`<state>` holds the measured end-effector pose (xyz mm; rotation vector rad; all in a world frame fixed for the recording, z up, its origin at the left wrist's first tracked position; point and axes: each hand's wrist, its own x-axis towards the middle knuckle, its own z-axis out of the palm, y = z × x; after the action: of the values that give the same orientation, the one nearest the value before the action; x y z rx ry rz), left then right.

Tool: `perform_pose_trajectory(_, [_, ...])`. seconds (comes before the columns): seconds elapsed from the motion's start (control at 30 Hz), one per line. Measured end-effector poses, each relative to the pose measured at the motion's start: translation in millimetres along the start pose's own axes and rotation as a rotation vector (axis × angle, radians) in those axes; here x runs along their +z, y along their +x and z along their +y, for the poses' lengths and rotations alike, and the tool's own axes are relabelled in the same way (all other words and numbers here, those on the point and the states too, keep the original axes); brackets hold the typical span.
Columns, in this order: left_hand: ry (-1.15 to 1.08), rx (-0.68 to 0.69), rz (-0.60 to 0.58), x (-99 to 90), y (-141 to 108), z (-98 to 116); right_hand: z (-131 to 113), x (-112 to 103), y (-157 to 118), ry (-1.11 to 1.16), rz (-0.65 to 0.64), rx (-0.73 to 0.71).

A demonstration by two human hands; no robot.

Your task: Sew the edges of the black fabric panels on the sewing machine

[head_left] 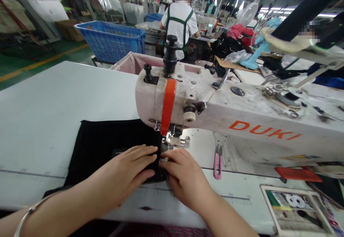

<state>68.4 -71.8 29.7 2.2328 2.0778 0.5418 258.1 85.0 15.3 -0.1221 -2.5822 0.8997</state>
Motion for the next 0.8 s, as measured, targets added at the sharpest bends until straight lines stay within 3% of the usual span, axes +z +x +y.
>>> perform_pose_trajectory(0.17, [0.048,0.013,0.053,1.2,-18.1,16.2,0.0,0.9,-1.4,-0.043,0.012,0.002])
perform_pose_trajectory(0.43, [0.166,0.16,0.048,14.0,-17.9,12.1,-1.7,1.8,-3.7,-0.053,0.039,0.03])
perform_pose_trajectory(0.57, [0.139,0.215,0.086,17.2,-13.9,4.1,0.0,2.0,-2.6,-0.185,-0.073,-0.031])
perform_pose_trajectory(0.8, [0.066,0.268,0.116,10.6,11.7,-22.9,6.6,-7.1,15.2,-0.277,-0.15,-0.022])
